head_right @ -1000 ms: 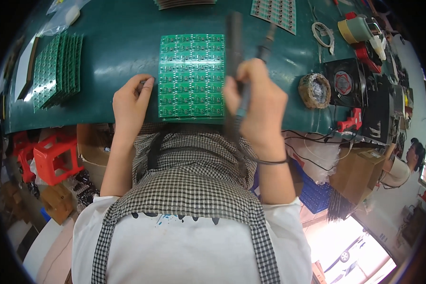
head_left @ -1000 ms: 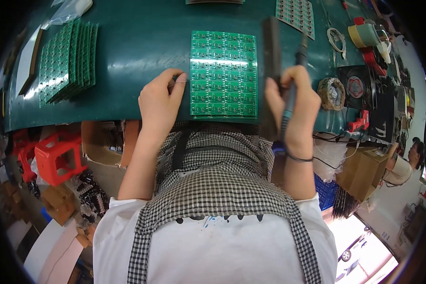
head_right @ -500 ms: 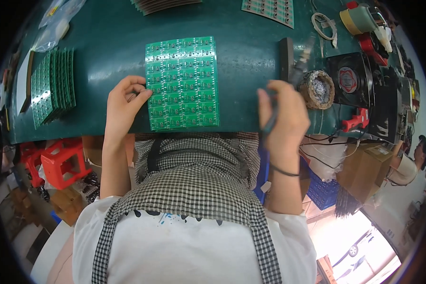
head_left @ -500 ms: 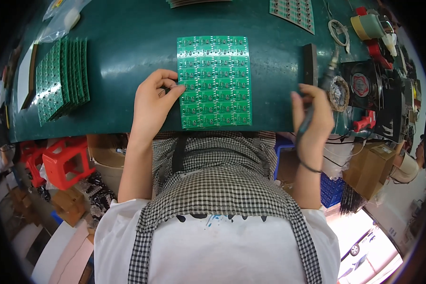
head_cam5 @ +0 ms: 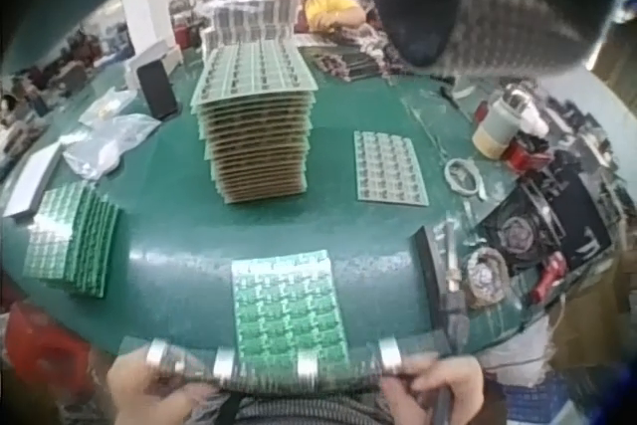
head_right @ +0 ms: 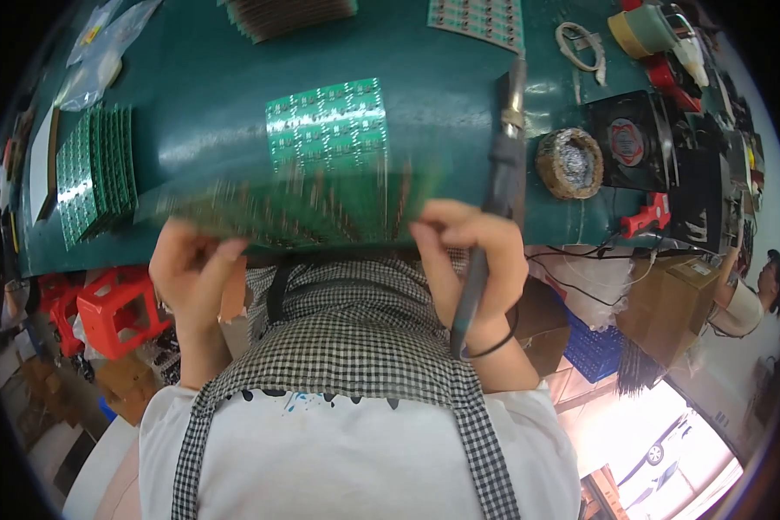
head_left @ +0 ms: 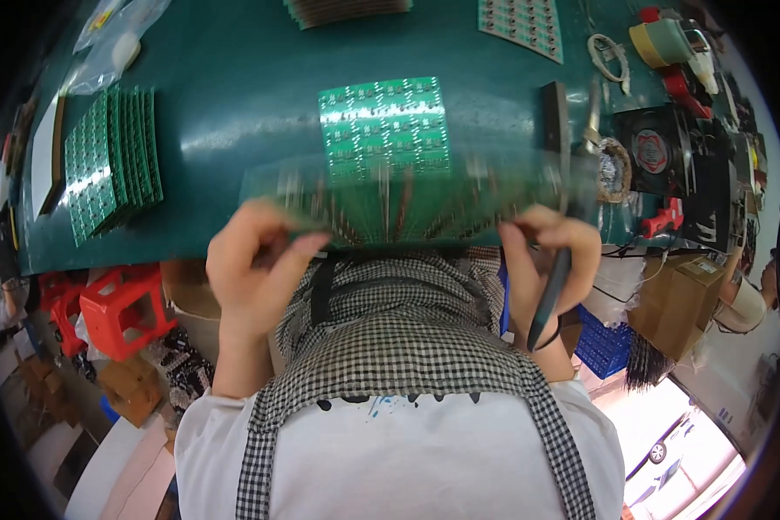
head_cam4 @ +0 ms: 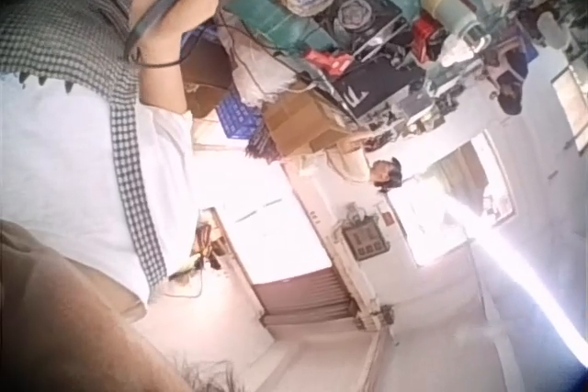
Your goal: The person solders components on a circuit board panel using a soldering iron, lifts and turns over a panel by hand, solders another circuit board panel, and stacks the boards on the table.
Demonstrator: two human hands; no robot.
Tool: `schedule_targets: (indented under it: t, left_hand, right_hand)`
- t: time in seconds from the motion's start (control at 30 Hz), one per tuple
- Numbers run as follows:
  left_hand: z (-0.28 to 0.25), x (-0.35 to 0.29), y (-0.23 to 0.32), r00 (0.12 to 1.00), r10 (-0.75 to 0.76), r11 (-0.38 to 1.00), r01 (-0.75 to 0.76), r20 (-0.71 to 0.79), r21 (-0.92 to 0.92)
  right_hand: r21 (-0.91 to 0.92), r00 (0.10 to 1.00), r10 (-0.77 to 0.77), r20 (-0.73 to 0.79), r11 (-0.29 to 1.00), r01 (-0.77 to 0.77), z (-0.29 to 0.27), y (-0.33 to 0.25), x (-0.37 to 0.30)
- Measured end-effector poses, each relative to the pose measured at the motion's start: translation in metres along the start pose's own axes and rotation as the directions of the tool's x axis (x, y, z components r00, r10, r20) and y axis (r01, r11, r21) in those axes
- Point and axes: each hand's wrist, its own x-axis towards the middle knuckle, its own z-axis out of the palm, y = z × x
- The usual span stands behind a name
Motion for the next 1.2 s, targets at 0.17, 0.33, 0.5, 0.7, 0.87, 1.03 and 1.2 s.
schedule_targets:
  t: [0.17, 0.33, 0.5, 0.7, 0.87, 1.03, 1.2]
  left_hand:
    - [-0.002, 0.006, 0.003, 0.872, 0.481, 0.851, -0.49, 0.095, 0.192]
    - [0.006, 0.005, -0.012, 0.874, 0.469, 0.842, -0.486, 0.127, 0.235]
    - [0.015, 0.006, -0.019, 0.923, 0.38, 0.912, -0.384, 0.054, 0.143]
    - [0.018, 0.002, -0.03, 0.979, 0.203, 0.977, -0.2, 0.025, -0.078]
    - [0.021, 0.0, -0.029, 0.988, 0.147, 0.985, -0.143, 0.035, -0.101]
    - [0.023, -0.001, -0.032, 0.991, 0.134, 0.985, -0.131, 0.022, -0.115]
    - [0.023, 0.0, -0.03, 0.993, 0.118, 0.984, -0.114, 0.026, -0.135]
  right_hand:
    - [0.177, 0.992, -0.101, 0.076, 0.981, 0.086, -0.01, -0.004, -0.004]
    - [0.118, 0.983, -0.144, 0.117, 0.984, 0.131, -0.011, -0.005, -0.002]
    - [0.111, 0.976, -0.18, 0.124, 0.98, 0.166, -0.008, -0.004, 0.004]
    - [0.126, 0.969, -0.211, 0.127, 0.973, 0.195, -0.003, -0.005, 0.007]
    - [0.132, 0.969, -0.218, 0.114, 0.97, 0.202, -0.002, -0.005, 0.005]
    - [0.14, 0.968, -0.226, 0.108, 0.968, 0.21, 0.0, -0.005, 0.006]
    - [0.128, 0.966, -0.233, 0.112, 0.967, 0.219, -0.001, -0.004, 0.005]
